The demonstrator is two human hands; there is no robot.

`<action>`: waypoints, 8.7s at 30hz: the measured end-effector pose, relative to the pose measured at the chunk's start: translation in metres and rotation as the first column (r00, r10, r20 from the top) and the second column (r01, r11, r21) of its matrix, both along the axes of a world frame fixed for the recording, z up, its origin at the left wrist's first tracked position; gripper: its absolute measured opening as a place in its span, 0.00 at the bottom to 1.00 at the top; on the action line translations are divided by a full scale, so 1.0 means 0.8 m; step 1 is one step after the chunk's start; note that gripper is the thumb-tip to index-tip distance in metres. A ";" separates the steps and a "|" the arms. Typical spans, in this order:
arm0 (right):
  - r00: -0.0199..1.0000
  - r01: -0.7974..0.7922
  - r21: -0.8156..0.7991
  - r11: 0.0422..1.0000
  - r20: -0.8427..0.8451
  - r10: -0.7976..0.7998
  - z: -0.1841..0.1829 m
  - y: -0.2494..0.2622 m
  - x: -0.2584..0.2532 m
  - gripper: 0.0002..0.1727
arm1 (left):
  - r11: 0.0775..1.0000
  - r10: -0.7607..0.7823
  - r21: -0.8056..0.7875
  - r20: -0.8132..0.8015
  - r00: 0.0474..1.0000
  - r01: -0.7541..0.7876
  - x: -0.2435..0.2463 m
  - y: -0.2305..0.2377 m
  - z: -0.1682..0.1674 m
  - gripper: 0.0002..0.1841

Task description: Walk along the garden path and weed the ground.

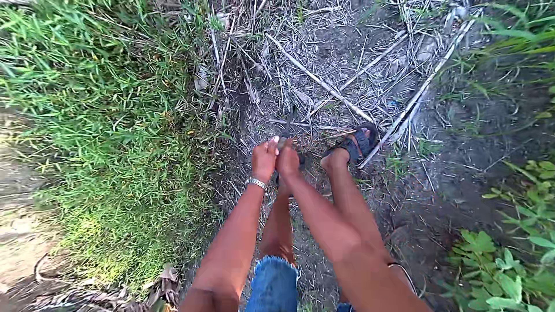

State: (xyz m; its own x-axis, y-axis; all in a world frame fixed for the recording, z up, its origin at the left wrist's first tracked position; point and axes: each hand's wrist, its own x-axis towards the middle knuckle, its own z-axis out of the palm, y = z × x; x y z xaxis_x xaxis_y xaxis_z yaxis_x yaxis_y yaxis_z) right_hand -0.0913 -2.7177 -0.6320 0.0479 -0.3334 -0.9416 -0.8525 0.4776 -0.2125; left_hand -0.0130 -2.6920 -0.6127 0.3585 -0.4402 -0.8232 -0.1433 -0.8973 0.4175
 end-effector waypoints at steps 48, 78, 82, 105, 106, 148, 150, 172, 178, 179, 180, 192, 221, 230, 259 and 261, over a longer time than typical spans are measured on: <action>0.849 0.523 0.026 0.852 0.067 -0.524 0.041 -0.099 -0.218 0.38 | 0.767 0.634 0.250 -0.431 0.642 -0.590 -0.040 -0.020 0.047 0.23; 0.735 0.678 -0.070 0.732 0.053 -0.676 -0.072 -0.411 -0.209 0.34 | 0.953 0.295 0.260 -0.703 0.647 -0.153 -0.055 -0.251 0.056 0.14; 0.785 0.614 0.033 0.788 0.070 -0.615 -0.109 -0.423 -0.300 0.34 | 0.929 0.369 0.300 -0.709 0.600 -0.217 -0.046 -0.273 0.050 0.13; 0.890 0.423 0.034 0.906 0.176 -0.422 -0.033 -0.368 0.016 0.34 | 0.927 -0.358 0.031 -0.238 0.903 0.375 -0.062 -0.519 -0.068 0.32; 0.904 0.397 0.055 0.916 0.147 -0.401 -0.035 -0.368 0.013 0.34 | 0.928 -0.339 0.070 -0.248 0.907 0.366 -0.066 -0.520 -0.073 0.31; 0.773 0.615 -0.441 0.654 0.173 -0.610 0.303 -0.267 -0.400 0.36 | 0.918 0.392 0.271 -0.726 0.566 -0.288 -0.081 -0.375 0.113 0.21; 0.721 0.661 -0.452 0.599 0.161 -0.674 0.347 -0.257 -0.421 0.36 | 0.934 0.357 0.275 -0.715 0.601 -0.227 -0.085 -0.372 0.120 0.21; 0.784 0.611 -0.022 0.791 -0.118 -0.609 0.069 -0.422 -0.676 0.26 | 0.926 -0.020 0.247 -0.722 0.691 0.285 -0.195 -0.373 0.104 0.14; 0.912 0.391 -0.157 0.907 -0.064 -0.405 0.071 -0.441 -0.646 0.32 | 0.910 -0.024 0.321 -0.590 0.807 0.262 -0.251 -0.400 0.083 0.17; 0.927 0.341 -0.196 0.919 -0.091 -0.363 0.085 -0.438 -0.618 0.33 | 0.911 -0.042 0.320 -0.554 0.832 0.260 -0.263 -0.408 0.078 0.18; 0.932 0.311 -0.220 0.925 -0.122 -0.342 0.099 -0.429 -0.587 0.33 | 0.911 -0.066 0.317 -0.521 0.851 0.264 -0.276 -0.417 0.073 0.18; 0.918 0.349 -0.110 0.931 -0.159 -0.363 0.103 -0.320 -0.369 0.37 | 0.676 -0.666 0.120 -0.323 0.673 0.727 -0.411 -0.507 -0.025 0.24; 0.809 0.534 -0.228 0.814 -0.143 -0.571 0.231 -0.257 -0.432 0.41 | 0.872 -0.215 0.371 -0.295 0.931 0.319 -0.153 -0.377 0.073 0.25; 0.777 0.484 -0.264 0.834 -0.309 -0.549 0.330 -0.169 -0.456 0.40 | 0.898 0.033 0.380 -0.560 0.828 0.221 -0.100 -0.360 0.194 0.24; 0.757 0.515 0.054 0.855 -0.496 -0.424 0.208 -0.219 -0.489 0.34 | 0.899 0.120 0.420 -0.506 0.854 0.123 -0.223 -0.374 0.228 0.26; 0.811 0.472 0.103 0.876 -0.440 -0.385 0.209 -0.213 -0.500 0.39 | 0.907 0.116 0.400 -0.538 0.835 0.131 -0.233 -0.383 0.229 0.26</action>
